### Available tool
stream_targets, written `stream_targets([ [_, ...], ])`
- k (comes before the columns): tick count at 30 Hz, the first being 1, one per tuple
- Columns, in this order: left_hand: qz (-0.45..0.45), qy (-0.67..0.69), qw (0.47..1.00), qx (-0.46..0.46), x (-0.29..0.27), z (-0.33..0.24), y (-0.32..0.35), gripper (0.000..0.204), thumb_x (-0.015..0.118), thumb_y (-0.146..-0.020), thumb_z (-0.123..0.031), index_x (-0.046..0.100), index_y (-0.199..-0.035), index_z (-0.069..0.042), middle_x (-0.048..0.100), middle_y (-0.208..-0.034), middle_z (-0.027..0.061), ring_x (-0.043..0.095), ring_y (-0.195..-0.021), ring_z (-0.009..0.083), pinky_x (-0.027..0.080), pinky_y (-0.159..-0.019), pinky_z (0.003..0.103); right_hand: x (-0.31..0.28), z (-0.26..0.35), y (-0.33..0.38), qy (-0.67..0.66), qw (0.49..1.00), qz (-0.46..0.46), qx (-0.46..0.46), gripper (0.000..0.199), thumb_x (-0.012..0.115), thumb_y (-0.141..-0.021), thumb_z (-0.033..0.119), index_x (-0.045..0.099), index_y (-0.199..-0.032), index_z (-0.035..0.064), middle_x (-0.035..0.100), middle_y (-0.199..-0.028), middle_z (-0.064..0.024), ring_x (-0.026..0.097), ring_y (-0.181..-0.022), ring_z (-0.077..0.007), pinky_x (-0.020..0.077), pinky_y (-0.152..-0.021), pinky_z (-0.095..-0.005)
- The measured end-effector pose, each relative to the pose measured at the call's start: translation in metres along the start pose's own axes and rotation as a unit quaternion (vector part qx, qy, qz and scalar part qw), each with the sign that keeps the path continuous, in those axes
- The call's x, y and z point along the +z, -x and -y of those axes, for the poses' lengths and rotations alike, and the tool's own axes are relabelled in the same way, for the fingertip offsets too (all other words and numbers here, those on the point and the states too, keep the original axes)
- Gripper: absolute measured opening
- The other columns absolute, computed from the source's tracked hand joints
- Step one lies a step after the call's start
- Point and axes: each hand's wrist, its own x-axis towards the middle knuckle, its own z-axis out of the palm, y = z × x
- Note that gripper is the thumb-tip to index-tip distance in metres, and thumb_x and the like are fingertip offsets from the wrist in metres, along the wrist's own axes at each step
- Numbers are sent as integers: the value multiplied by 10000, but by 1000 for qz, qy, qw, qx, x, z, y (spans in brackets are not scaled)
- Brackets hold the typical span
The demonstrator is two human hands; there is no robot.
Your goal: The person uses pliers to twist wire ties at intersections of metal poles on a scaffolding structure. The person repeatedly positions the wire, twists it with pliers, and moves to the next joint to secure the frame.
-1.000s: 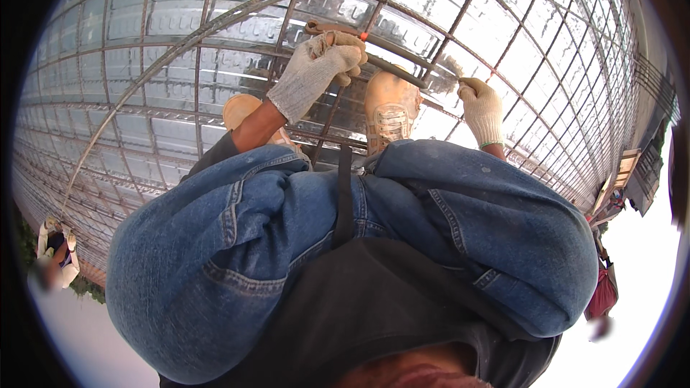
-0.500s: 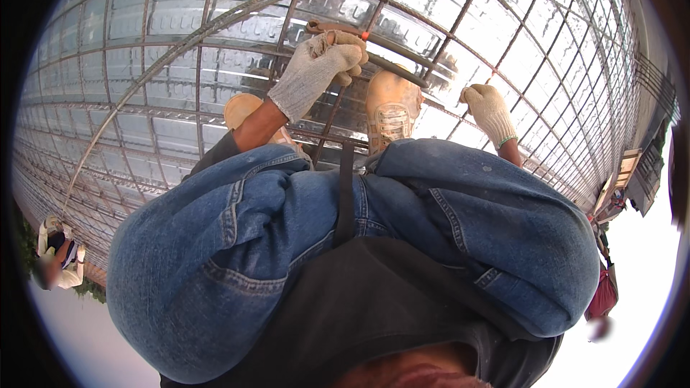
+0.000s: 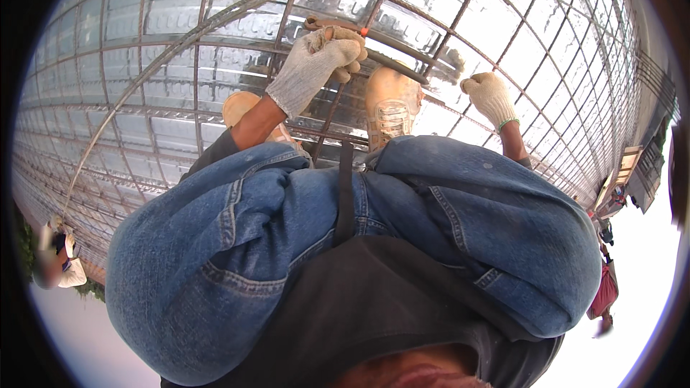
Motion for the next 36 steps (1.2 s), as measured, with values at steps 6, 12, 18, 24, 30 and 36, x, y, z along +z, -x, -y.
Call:
stream_targets([
  [6,13,1,1000,-9,6,-4,-4,276,715,-1120,-286,796,-1257,-60,813,-1118,74,762,-938,107,647,-798,275,24,-7,-7,254,959,-92,-85,358,738,-937,316,883,-960,-10,769,-708,-184,733,-590,-284,612,-629,-435],
  [12,19,-2,1000,-17,14,-9,4,265,799,-1069,-262,805,-1225,-48,804,-1061,30,732,-922,73,597,-761,246,-21,73,55,-8,961,-178,-213,283,734,-1015,199,835,-1169,-15,810,-848,-174,796,-720,-262,637,-689,-382],
  [18,26,111,993,-5,51,-29,6,390,768,-1115,-281,750,-1396,-13,801,-1188,55,782,-1051,153,637,-933,327,11,151,61,-109,852,-285,-425,381,804,-995,159,744,-1361,74,788,-1137,-155,776,-1039,-367,622,-884,-461],
  [24,-44,273,961,7,42,-6,1,299,708,-1137,-193,744,-1385,-31,779,-1286,81,778,-1145,224,656,-1020,441,25,176,72,-53,869,-264,-414,431,788,-996,90,764,-1426,104,768,-1229,-142,773,-1108,-339,623,-938,-442],
  [30,-46,372,927,-5,45,-5,2,166,732,-1093,-129,806,-1213,-42,799,-1142,63,782,-1010,183,701,-899,391,29,179,73,-6,880,-246,-406,498,772,-994,54,730,-1487,105,721,-1289,-157,744,-1152,-353,621,-942,-457],
  [36,-65,316,946,13,35,-10,1,212,673,-1105,-111,773,-1281,-44,781,-1204,77,775,-1081,226,672,-987,457,30,188,77,-12,900,-206,-384,647,768,-984,20,646,-1607,147,681,-1321,-177,724,-1172,-374,632,-952,-472],
])
